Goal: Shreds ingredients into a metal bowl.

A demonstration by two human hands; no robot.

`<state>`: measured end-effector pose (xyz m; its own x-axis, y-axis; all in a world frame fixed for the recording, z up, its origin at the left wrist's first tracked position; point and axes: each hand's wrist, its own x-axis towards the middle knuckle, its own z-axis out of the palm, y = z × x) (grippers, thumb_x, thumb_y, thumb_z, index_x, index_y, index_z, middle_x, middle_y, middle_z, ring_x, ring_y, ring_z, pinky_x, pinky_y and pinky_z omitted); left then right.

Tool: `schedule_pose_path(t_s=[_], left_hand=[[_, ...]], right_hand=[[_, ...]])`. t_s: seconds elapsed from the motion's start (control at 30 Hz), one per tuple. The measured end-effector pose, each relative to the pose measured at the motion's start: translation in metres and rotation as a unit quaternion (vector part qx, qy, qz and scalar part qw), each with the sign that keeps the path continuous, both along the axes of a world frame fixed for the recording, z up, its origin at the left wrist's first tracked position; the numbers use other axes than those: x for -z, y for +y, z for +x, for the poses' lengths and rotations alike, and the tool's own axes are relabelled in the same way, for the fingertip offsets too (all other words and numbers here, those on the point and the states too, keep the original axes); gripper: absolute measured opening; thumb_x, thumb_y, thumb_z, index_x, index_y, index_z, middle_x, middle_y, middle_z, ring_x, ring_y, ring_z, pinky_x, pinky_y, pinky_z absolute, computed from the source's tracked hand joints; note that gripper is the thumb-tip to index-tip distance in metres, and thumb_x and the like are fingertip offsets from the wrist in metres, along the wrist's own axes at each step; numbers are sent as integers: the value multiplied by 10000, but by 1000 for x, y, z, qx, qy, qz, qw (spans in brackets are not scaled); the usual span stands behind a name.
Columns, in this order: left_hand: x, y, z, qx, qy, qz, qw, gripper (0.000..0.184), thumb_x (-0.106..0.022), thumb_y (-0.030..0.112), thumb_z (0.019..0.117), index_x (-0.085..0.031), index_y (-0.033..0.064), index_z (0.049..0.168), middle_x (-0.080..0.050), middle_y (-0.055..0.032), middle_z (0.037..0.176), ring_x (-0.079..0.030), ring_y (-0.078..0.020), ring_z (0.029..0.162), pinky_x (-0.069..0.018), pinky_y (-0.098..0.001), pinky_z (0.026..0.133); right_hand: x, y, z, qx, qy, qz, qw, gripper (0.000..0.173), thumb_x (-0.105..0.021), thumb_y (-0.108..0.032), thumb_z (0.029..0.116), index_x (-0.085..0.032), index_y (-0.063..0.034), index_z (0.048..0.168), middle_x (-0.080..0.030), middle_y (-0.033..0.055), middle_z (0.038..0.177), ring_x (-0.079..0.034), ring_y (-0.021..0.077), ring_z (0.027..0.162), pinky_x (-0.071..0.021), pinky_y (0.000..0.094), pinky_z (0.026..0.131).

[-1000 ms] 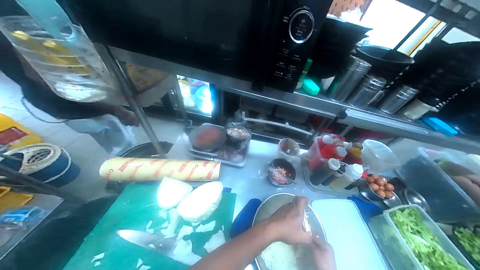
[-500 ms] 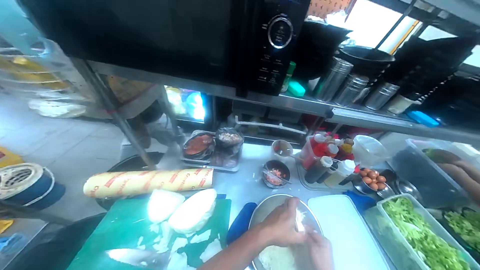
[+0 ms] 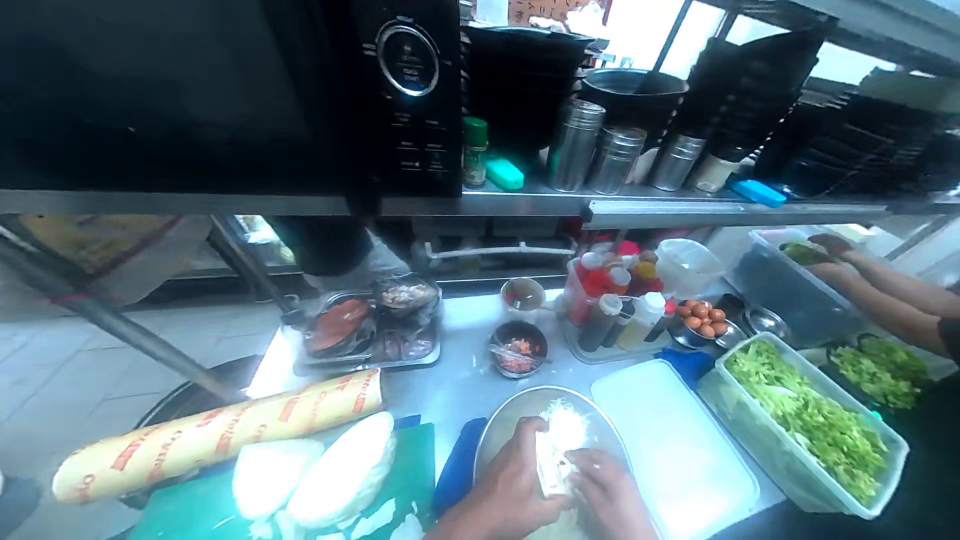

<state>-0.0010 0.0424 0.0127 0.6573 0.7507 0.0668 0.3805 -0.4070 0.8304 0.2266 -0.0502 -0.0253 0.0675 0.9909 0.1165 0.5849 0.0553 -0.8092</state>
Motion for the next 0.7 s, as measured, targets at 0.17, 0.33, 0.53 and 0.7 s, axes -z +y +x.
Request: schedule_pose_path(t_s=[0.17,0.33,0.53,0.7], left_hand=[[1,-4,-1,5,-14,10,1000,1021,-895,521,691,-366,119,1466,-580,-89,1356,-658,-140,1130,-593,-377,962],[5,-6,0,-2,-1,6,1000,1021,-889,535,687,-358,142,1465,-576,-58,1349,-654,-110,1120,-597,-355,950],[8,-8,-3,-7,-14,30,999,1033,-898,528,683,-373,105,1466,-589,-88,1340,-653,-142,1135,-588,-371,966],[7,-10,-6,-13,2,19,1000,1052,-897,550,673,-362,118,1470,-607,-69,1318,-658,-129,1124,-592,-375,961]], right_hand=[[50,-8,14,46,-32,-38,998,221,-679,-235,981,-786,-225,1174,-745,-70,1189,-681,30,1107,-570,301,1009],[9,-6,-7,42,29,30,998,202,-714,-175,969,-799,-196,1151,-753,-58,1198,-689,57,1138,-581,315,1030],[22,-8,0,64,44,-34,996,199,-724,-203,959,-804,-199,1141,-762,-65,1178,-696,38,1114,-578,316,1026],[48,-11,1,87,38,-35,995,195,-721,-186,949,-807,-190,1124,-770,-54,1141,-710,42,1067,-591,312,992]])
